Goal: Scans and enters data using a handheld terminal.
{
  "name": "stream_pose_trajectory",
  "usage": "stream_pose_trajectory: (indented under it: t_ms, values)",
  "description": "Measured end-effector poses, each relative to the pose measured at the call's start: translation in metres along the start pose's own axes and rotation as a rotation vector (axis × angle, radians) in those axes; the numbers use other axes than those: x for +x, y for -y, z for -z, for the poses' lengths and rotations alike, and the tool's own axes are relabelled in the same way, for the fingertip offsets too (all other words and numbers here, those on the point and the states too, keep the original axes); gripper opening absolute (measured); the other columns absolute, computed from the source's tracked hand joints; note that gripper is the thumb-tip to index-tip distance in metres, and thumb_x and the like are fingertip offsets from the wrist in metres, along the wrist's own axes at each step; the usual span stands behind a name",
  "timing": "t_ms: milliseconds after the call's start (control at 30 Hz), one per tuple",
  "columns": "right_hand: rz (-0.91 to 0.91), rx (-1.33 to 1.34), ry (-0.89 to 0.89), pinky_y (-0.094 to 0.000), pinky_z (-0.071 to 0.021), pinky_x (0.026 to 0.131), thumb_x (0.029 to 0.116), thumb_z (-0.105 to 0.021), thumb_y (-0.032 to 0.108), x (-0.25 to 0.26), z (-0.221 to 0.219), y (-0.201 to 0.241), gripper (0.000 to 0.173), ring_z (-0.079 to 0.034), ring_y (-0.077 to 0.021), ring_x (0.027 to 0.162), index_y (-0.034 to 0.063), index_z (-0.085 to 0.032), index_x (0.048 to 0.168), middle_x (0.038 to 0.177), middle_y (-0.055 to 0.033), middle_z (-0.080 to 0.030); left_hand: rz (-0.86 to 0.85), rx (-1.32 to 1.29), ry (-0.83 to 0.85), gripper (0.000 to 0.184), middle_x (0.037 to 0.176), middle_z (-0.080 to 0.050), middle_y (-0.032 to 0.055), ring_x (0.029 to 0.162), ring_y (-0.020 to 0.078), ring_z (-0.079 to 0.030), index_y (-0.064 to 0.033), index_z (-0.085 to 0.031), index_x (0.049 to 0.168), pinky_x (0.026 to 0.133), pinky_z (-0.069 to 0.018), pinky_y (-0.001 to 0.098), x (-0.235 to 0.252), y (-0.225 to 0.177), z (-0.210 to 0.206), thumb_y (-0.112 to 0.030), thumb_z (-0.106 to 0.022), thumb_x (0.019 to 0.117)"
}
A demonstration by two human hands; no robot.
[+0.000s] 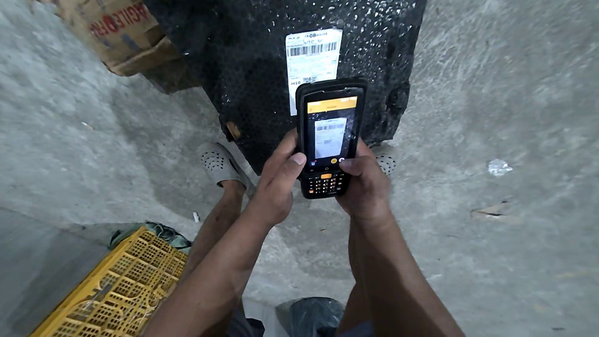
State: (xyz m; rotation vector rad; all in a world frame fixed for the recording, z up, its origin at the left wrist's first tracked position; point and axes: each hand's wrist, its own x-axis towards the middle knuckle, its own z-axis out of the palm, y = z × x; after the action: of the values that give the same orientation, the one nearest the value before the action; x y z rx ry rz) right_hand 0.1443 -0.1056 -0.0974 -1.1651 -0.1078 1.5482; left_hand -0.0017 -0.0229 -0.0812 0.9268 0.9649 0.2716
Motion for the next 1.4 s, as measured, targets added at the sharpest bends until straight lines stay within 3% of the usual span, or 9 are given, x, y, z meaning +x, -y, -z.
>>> stream_pose_trajectory:
  t_ms: [567,767,933,1000,1100,1233,1400]
  values:
    - [0.037,-0.025,0.034,-0.0326,-0.0607,0.076,0.0882,-0.051,0.016,-0.001,0.001,-0.001,0.041,-0.069,-0.0106,0.092,0.0133,-0.055,0.129,0.107,-0.0024,-0.068,0.008,-0.008,-0.006,0.058,0.141,-0.056,0.0029,0.123,0.0115,-0.058,-0.0111,-0.042,0.153,0.102,-0.0524,0.0338,-0.003,0.0,-0.001,-0.045,-0.036,0.1063]
    - [0.036,-0.038,0.017,-0.0333,-0.0618,0.075,0.0925,-0.05,0.013,-0.002,-0.001,0.001,0.038,-0.07,-0.0115,0.09,0.0118,-0.054,0.13,0.106,-0.0036,-0.07,0.0,-0.015,-0.009,0.057,0.139,-0.057,0.0034,0.121,0.0114,-0.059,-0.0106,-0.042,0.152,0.101,-0.0533,0.0334,-0.003,0.0,-0.003,-0.045,-0.036,0.1067]
    - [-0.012,-0.004,0.038,-0.0335,-0.0616,0.075,0.094,-0.052,0.027,-0.004,0.003,0.0,0.039,-0.07,-0.0109,0.091,0.0149,-0.056,0.131,0.107,-0.0022,-0.07,-0.002,-0.007,-0.008,0.058,0.141,-0.056,0.0036,0.123,0.0121,-0.058,-0.0113,-0.041,0.153,0.102,-0.0525,0.0347,-0.003,0.003,-0.001,-0.045,-0.036,0.1064]
    - [-0.039,-0.006,0.027,-0.0341,-0.0617,0.073,0.0956,-0.05,0.028,-0.005,0.004,0.002,0.033,-0.071,-0.0116,0.088,0.0146,-0.061,0.124,0.103,-0.0027,-0.072,0.002,-0.005,0.001,0.055,0.14,-0.057,0.0029,0.123,0.0115,-0.058,-0.0116,-0.042,0.153,0.103,-0.0522,0.0347,-0.003,0.003,0.001,-0.042,-0.036,0.1068]
    - [-0.095,-0.005,-0.034,-0.036,-0.0623,0.072,0.098,-0.044,0.029,-0.006,0.001,0.007,0.032,-0.072,-0.0136,0.085,0.0135,-0.063,0.119,0.098,-0.0044,-0.072,0.021,-0.005,0.044,0.055,0.134,-0.06,0.0041,0.116,0.0117,-0.062,-0.0106,-0.042,0.152,0.095,-0.056,0.0326,-0.003,0.002,0.003,-0.041,-0.037,0.1059]
    - [-0.126,-0.011,-0.11,-0.0396,-0.0628,0.077,0.1034,-0.044,0.056,-0.004,-0.003,0.009,0.051,-0.072,-0.0162,0.09,0.0137,-0.064,0.122,0.103,-0.0062,-0.072,0.027,-0.001,0.047,0.057,0.136,-0.06,0.0052,0.118,0.0125,-0.062,-0.0089,-0.04,0.153,0.098,-0.0557,0.0339,-0.005,0.004,0.0,-0.041,-0.039,0.1059]
    - [-0.062,-0.018,-0.059,-0.0375,-0.0624,0.079,0.103,-0.047,0.056,-0.006,-0.003,0.0,0.049,-0.071,-0.0142,0.092,0.0139,-0.063,0.123,0.104,-0.0039,-0.072,-0.011,0.0,0.026,0.058,0.136,-0.059,0.0048,0.12,0.0119,-0.06,-0.0088,-0.039,0.153,0.1,-0.054,0.033,-0.008,0.008,0.0,-0.036,-0.045,0.1021]
